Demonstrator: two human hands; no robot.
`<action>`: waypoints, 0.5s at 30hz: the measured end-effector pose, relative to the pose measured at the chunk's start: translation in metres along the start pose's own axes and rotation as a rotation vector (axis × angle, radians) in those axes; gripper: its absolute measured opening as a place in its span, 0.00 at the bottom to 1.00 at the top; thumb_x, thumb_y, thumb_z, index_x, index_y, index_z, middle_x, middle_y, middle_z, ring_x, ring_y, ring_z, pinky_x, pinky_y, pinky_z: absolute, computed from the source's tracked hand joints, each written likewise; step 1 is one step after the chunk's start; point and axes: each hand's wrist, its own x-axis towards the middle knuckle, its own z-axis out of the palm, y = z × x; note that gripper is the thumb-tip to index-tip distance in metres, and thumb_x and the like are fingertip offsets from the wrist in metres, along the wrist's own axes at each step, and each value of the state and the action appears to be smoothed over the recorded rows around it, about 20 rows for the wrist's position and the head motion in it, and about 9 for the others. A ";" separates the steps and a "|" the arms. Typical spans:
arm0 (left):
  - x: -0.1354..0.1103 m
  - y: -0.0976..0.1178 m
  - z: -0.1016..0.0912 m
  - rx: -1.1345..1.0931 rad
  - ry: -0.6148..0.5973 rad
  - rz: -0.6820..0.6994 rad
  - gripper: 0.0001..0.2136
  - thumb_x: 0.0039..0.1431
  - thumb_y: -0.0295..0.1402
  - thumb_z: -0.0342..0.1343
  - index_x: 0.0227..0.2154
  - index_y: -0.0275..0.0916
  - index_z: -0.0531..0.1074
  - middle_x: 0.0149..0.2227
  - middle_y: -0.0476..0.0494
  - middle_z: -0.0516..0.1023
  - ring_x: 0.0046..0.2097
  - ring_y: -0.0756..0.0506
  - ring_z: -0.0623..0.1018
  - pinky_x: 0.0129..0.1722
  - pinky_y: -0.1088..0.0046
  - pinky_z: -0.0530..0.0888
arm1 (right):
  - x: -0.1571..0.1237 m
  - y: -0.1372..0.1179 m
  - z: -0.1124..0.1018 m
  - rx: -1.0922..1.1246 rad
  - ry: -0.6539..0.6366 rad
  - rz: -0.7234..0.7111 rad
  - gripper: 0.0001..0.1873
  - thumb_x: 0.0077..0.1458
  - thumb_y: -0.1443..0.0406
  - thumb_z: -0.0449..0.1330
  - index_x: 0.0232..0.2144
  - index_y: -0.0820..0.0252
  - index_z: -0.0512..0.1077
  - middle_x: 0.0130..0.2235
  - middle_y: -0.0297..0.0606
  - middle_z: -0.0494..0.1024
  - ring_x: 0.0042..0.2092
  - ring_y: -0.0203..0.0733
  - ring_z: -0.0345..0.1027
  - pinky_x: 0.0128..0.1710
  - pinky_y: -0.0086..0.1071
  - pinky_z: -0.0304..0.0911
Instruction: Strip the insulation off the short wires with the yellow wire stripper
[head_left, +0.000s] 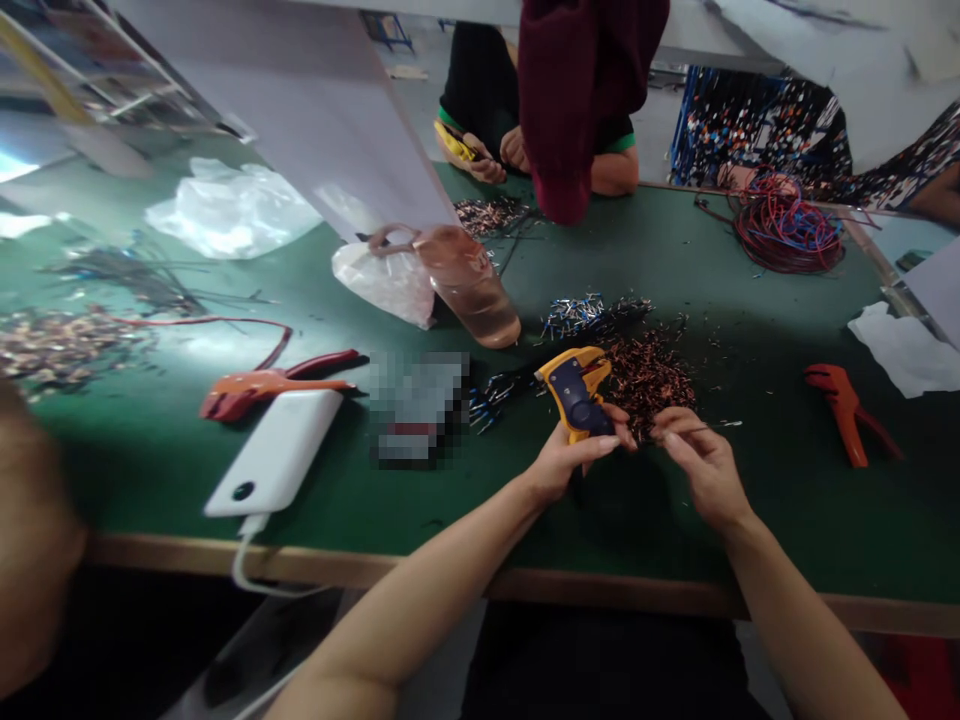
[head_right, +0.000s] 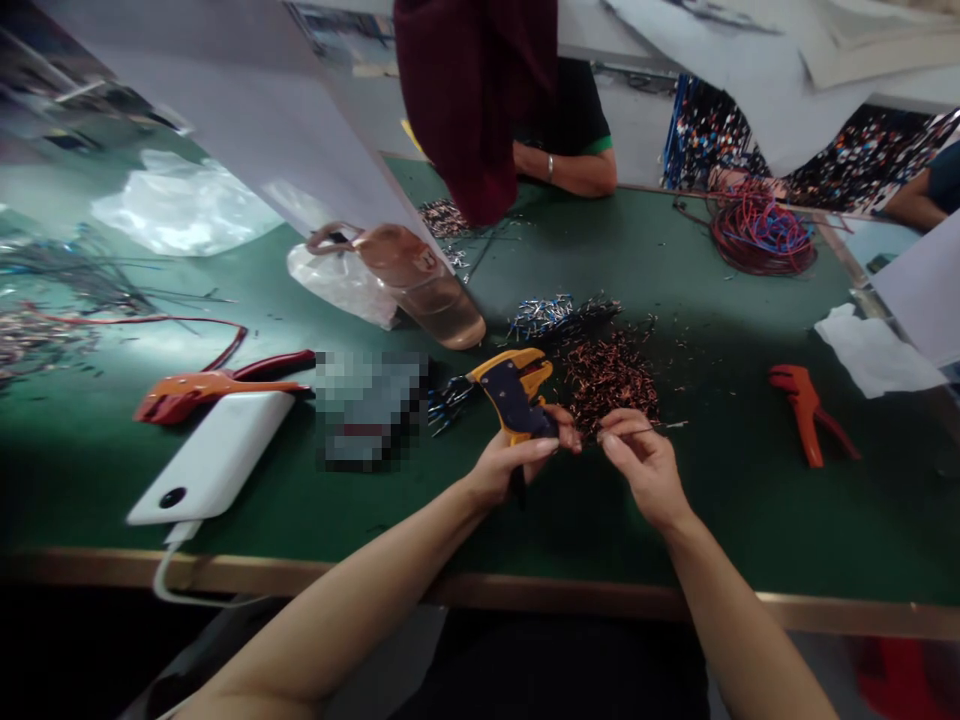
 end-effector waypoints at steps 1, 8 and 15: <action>0.000 0.002 -0.001 0.017 0.005 0.018 0.18 0.42 0.37 0.71 0.37 0.35 0.77 0.29 0.46 0.79 0.36 0.46 0.78 0.43 0.68 0.73 | 0.001 0.001 0.000 0.023 -0.073 0.056 0.09 0.55 0.58 0.66 0.27 0.55 0.78 0.40 0.40 0.79 0.44 0.44 0.74 0.44 0.39 0.70; -0.007 0.008 -0.003 -0.009 -0.142 -0.098 0.21 0.44 0.37 0.70 0.41 0.35 0.77 0.32 0.45 0.79 0.33 0.47 0.77 0.35 0.72 0.73 | -0.004 -0.004 0.005 -0.011 -0.525 0.118 0.12 0.55 0.54 0.66 0.29 0.55 0.80 0.42 0.39 0.80 0.46 0.44 0.74 0.48 0.40 0.69; -0.008 0.006 -0.012 -0.111 -0.412 -0.226 0.35 0.40 0.42 0.70 0.54 0.36 0.73 0.49 0.34 0.79 0.41 0.42 0.79 0.39 0.70 0.73 | -0.012 -0.013 0.016 0.109 -0.608 0.031 0.14 0.56 0.52 0.64 0.27 0.53 0.81 0.31 0.37 0.80 0.39 0.42 0.74 0.42 0.37 0.71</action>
